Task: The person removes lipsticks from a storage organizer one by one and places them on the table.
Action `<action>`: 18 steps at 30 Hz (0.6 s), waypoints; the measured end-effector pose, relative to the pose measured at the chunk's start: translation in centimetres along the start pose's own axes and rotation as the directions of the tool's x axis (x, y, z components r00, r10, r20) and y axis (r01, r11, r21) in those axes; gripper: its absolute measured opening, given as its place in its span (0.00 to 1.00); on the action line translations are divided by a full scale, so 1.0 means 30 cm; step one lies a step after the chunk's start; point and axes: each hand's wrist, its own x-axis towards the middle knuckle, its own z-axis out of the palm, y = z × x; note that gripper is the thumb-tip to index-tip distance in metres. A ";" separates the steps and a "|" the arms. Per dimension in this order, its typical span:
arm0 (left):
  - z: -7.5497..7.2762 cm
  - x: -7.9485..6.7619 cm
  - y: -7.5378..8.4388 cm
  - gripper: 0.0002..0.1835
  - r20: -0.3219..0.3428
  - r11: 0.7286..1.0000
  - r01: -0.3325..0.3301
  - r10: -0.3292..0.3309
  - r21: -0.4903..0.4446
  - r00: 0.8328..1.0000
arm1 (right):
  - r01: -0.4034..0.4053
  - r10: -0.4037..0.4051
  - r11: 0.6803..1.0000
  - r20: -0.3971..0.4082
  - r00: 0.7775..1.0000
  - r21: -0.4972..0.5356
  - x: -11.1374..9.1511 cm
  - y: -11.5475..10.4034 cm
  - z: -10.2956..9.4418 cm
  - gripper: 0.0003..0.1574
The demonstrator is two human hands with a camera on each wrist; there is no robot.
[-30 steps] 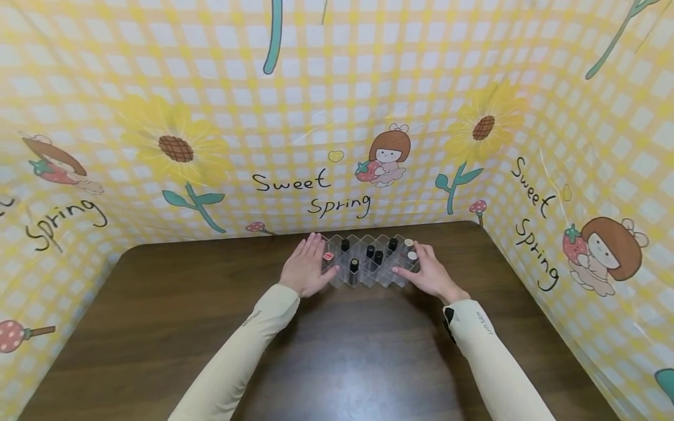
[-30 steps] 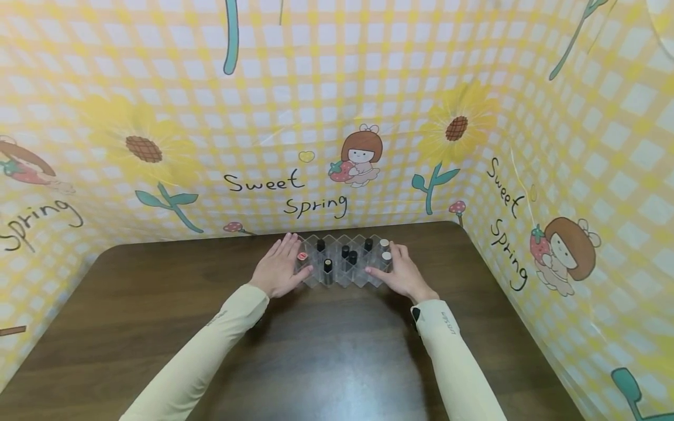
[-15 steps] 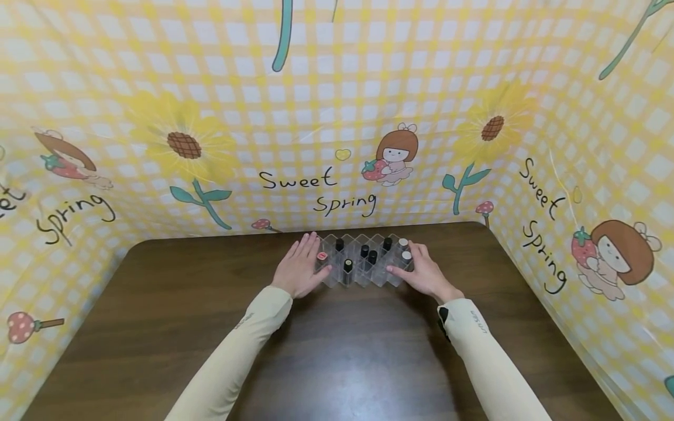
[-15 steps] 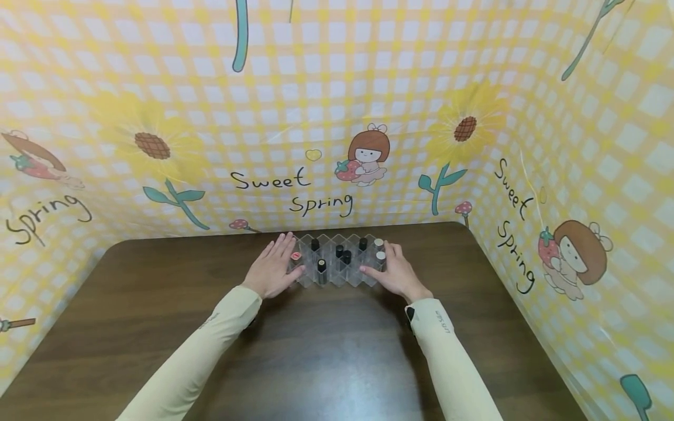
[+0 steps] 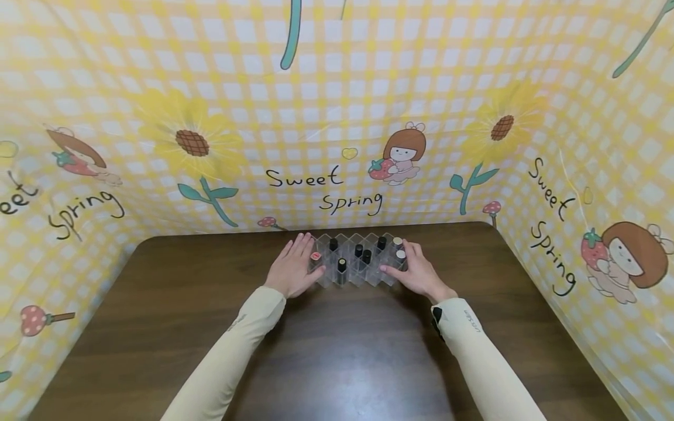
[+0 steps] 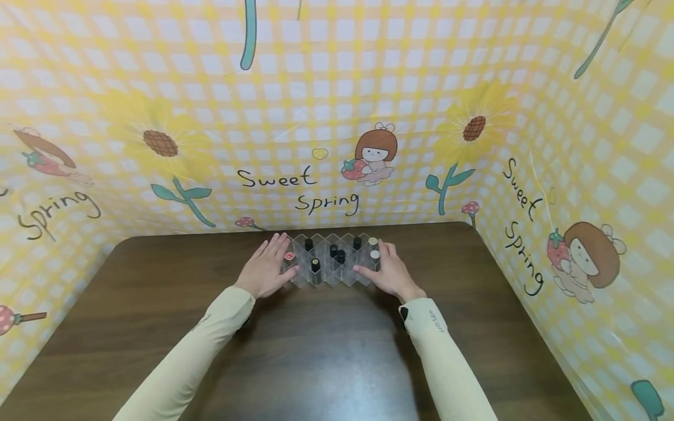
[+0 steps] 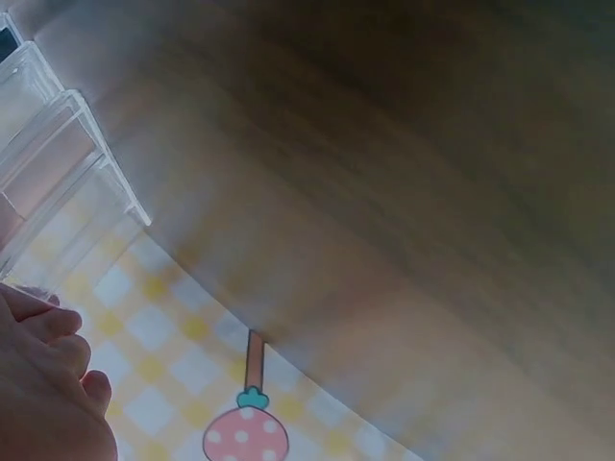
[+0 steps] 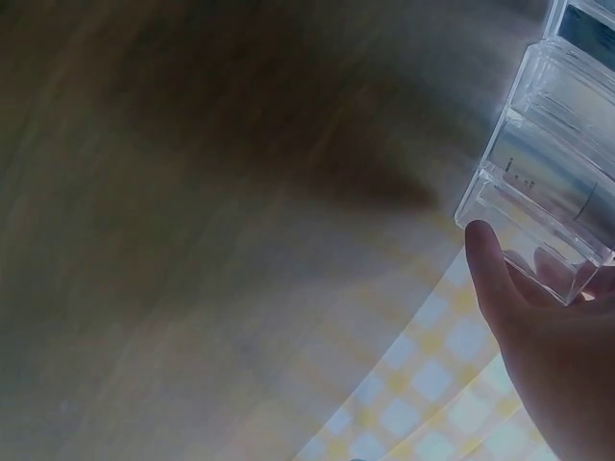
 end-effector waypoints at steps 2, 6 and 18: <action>0.000 -0.009 -0.011 0.44 -0.009 1.000 0.003 -0.003 -0.001 1.000 | 0.004 -0.004 1.000 0.003 1.000 -0.002 0.003 -0.010 0.008 0.67; 0.002 -0.023 -0.031 0.45 -0.021 1.000 0.010 -0.010 0.001 1.000 | 0.003 -0.002 1.000 0.012 1.000 -0.010 0.007 -0.030 0.020 0.68; -0.001 -0.058 -0.070 0.45 -0.036 1.000 0.020 -0.020 -0.015 0.999 | -0.005 0.006 0.999 0.025 1.000 -0.044 0.016 -0.072 0.045 0.69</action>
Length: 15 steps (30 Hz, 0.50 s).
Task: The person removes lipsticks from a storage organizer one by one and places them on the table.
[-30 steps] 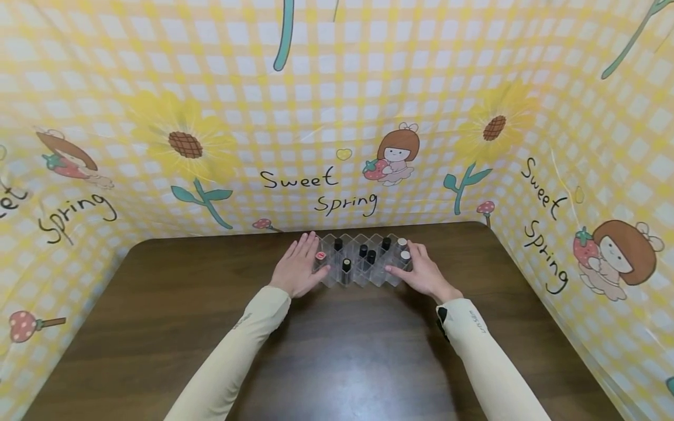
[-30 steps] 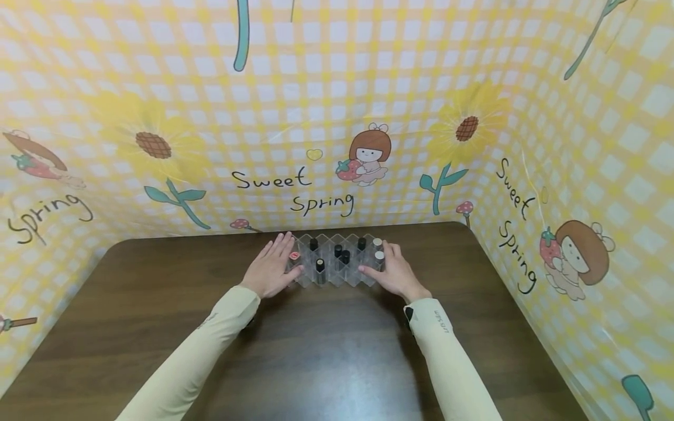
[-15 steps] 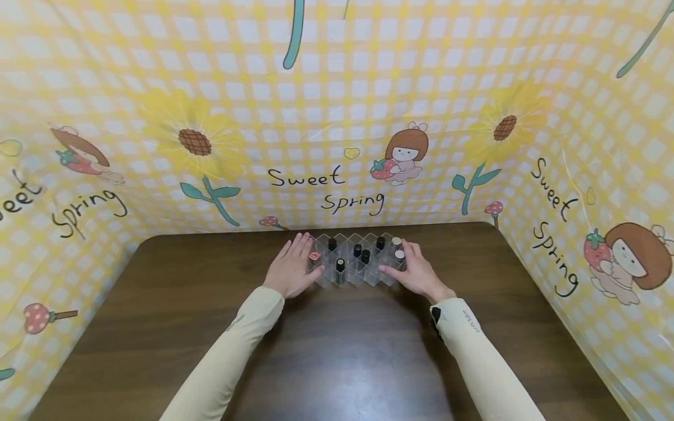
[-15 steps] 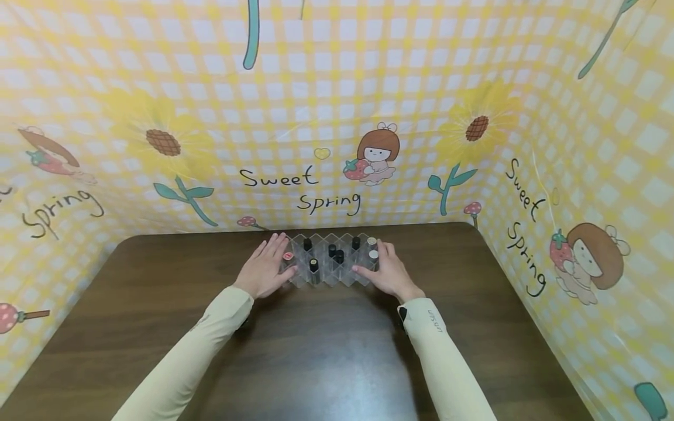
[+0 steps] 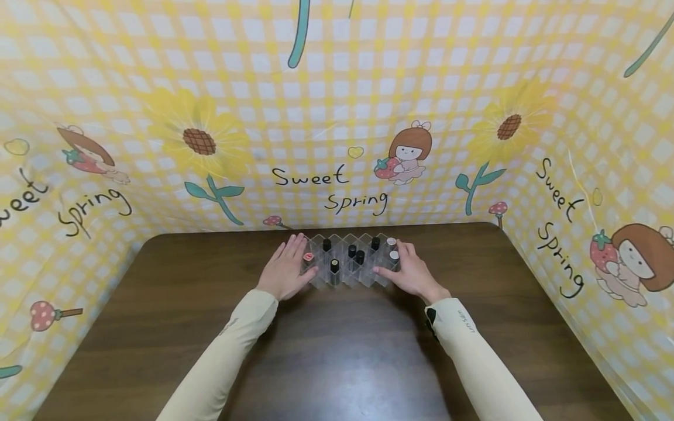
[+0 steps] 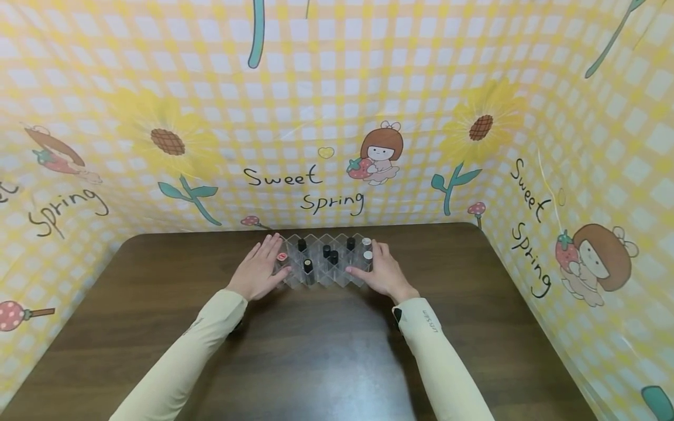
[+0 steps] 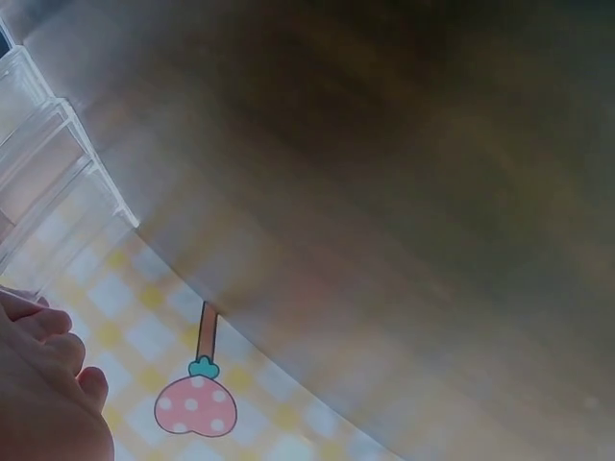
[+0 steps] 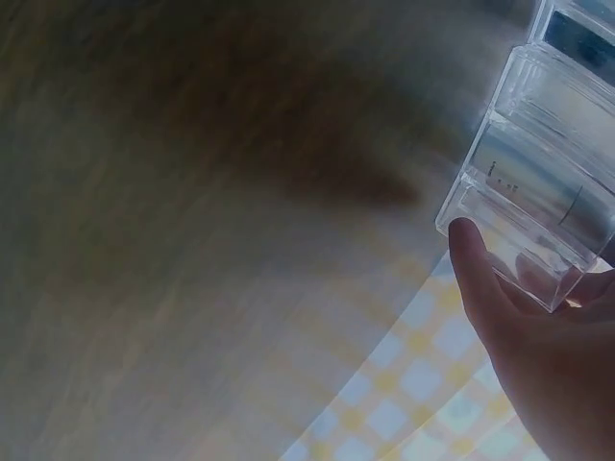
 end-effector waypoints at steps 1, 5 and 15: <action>0.000 -0.002 -0.003 0.45 0.000 1.000 0.002 -0.002 0.001 1.000 | 0.002 -0.002 1.000 -0.001 1.000 -0.003 0.001 -0.002 0.002 0.69; 0.000 -0.008 -0.013 0.45 -0.002 1.000 0.004 -0.004 0.003 1.000 | 0.004 -0.004 1.000 0.000 1.000 -0.001 0.004 -0.008 0.011 0.69; -0.004 -0.022 -0.031 0.43 -0.011 1.000 0.004 -0.004 -0.006 1.000 | 0.022 -0.022 1.000 0.006 1.000 -0.007 0.006 -0.028 0.020 0.69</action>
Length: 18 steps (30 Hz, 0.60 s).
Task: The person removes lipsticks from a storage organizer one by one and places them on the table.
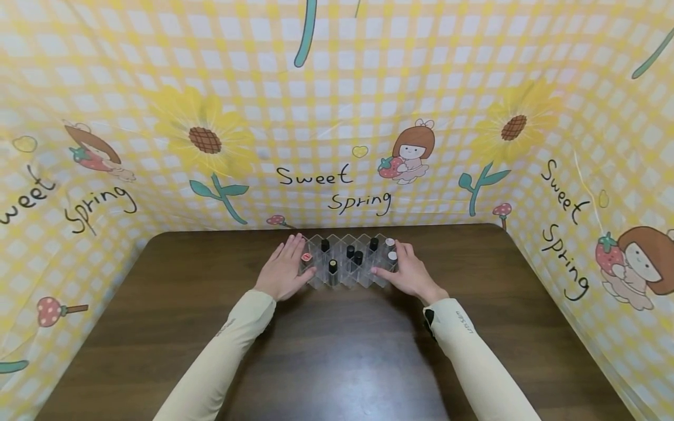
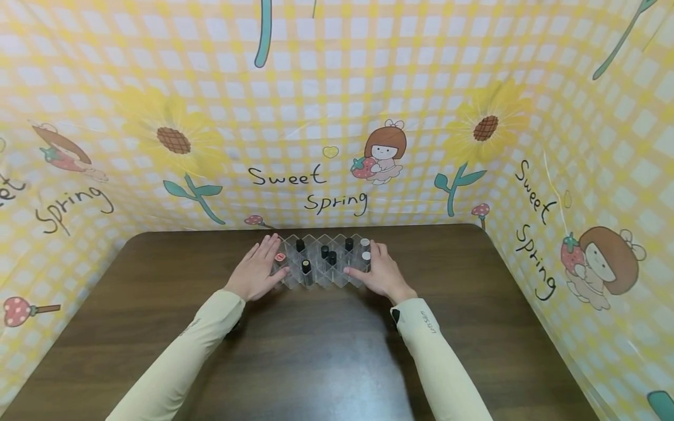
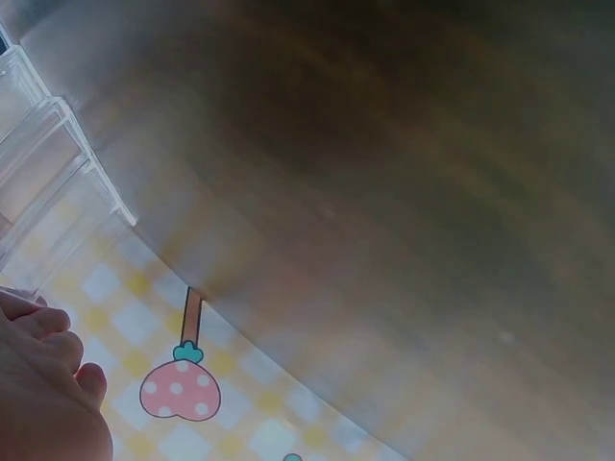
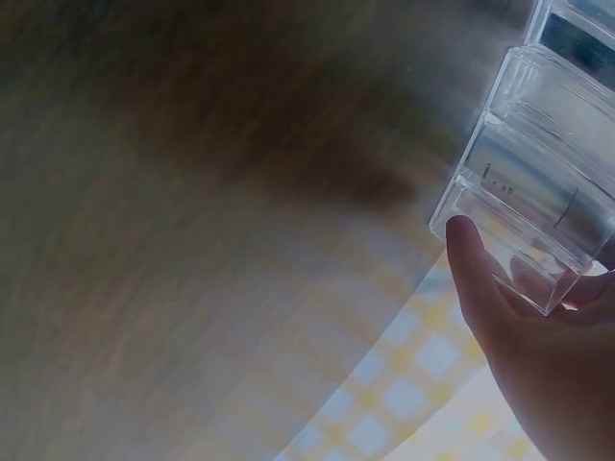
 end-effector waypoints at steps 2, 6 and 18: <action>0.001 -0.002 -0.003 0.43 0.001 1.000 0.003 -0.003 0.001 1.000 | 0.002 -0.002 1.000 0.000 1.000 -0.007 0.001 -0.003 0.002 0.69; 0.000 -0.008 -0.009 0.44 0.005 1.000 0.006 -0.006 0.005 1.000 | 0.001 -0.001 1.000 -0.001 1.000 -0.020 0.005 -0.007 0.007 0.70; -0.011 -0.023 -0.020 0.43 0.011 1.000 0.010 -0.010 0.001 1.000 | -0.003 0.003 1.000 0.003 1.000 -0.008 0.001 -0.028 0.014 0.70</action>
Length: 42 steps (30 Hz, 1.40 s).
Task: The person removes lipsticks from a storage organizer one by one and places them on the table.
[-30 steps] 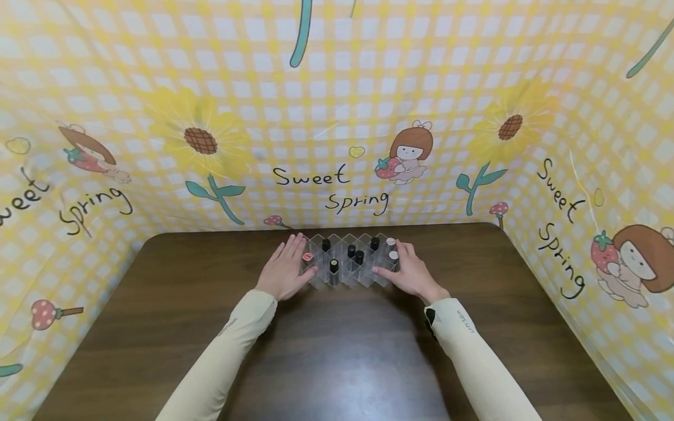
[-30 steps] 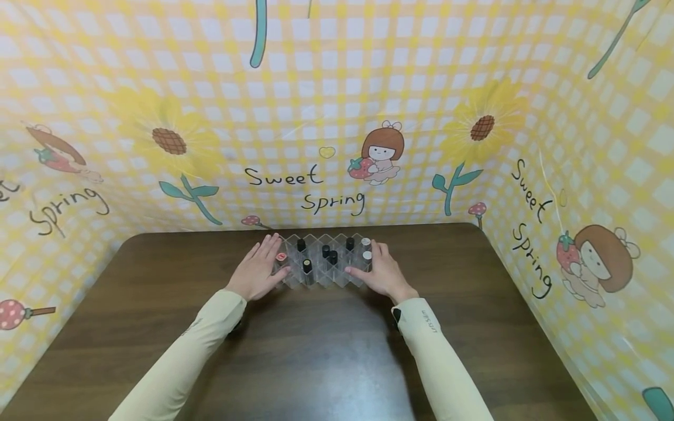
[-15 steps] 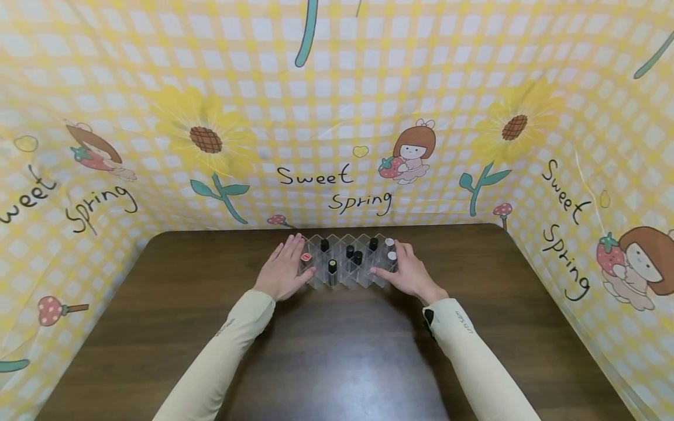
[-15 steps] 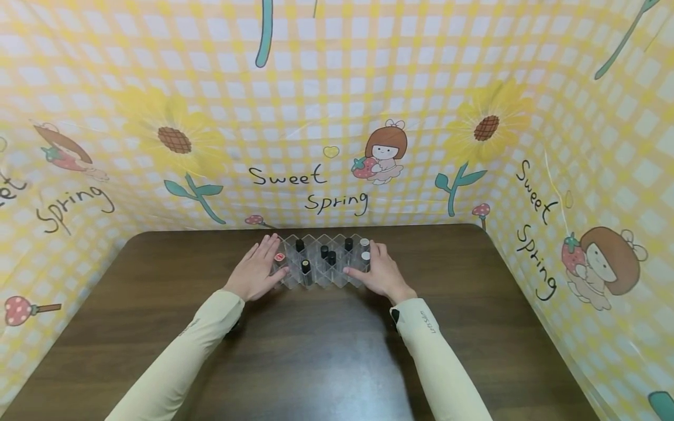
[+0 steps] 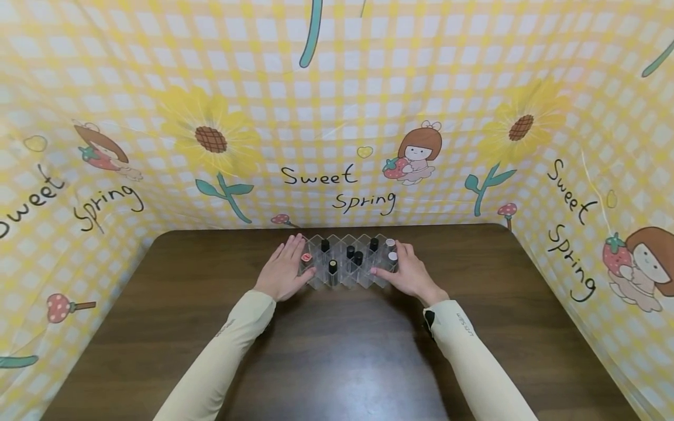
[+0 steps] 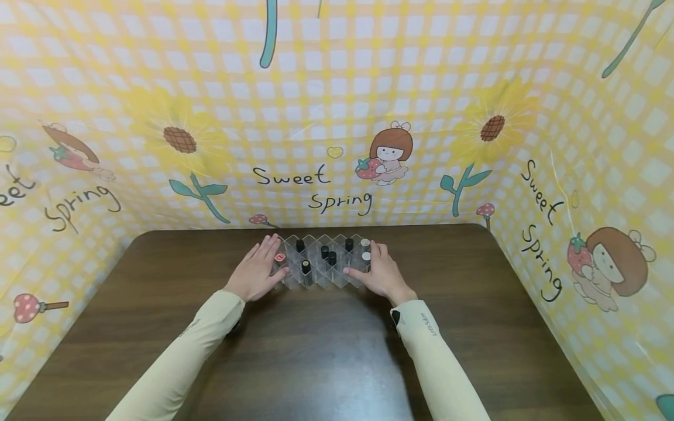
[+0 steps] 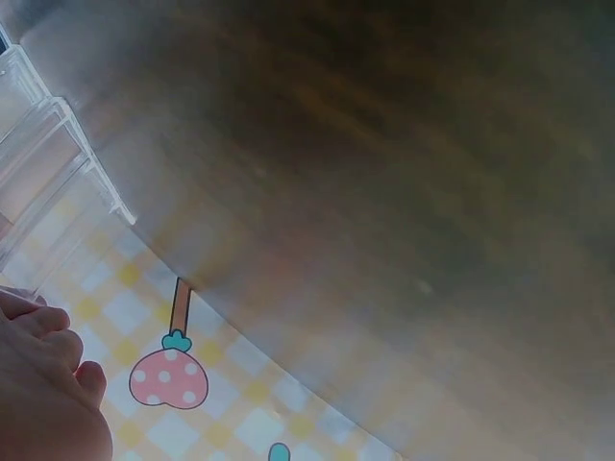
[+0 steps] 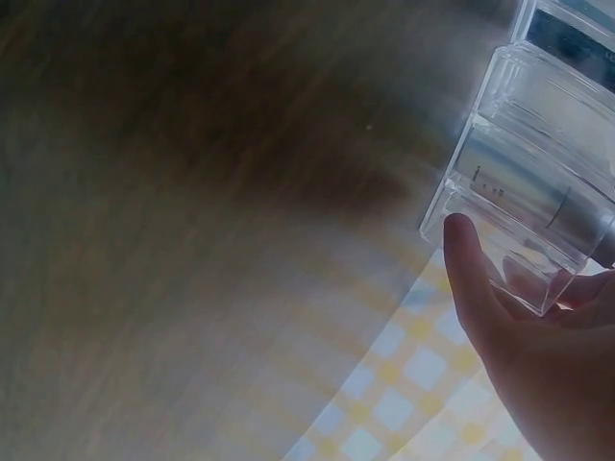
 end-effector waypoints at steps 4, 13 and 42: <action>-0.001 -0.004 -0.001 0.43 0.005 1.000 -0.001 0.001 -0.004 1.000 | 0.007 -0.007 1.000 -0.003 1.000 -0.002 -0.002 -0.002 0.002 0.70; -0.003 -0.008 0.009 0.44 0.002 0.999 -0.002 0.002 -0.048 1.000 | 0.004 -0.004 1.000 -0.006 1.000 0.016 -0.004 -0.004 0.001 0.70; -0.013 -0.011 0.003 0.44 0.046 0.998 0.007 -0.005 -0.062 0.999 | 0.011 -0.009 0.986 -0.016 1.000 0.164 -0.017 0.007 0.005 0.68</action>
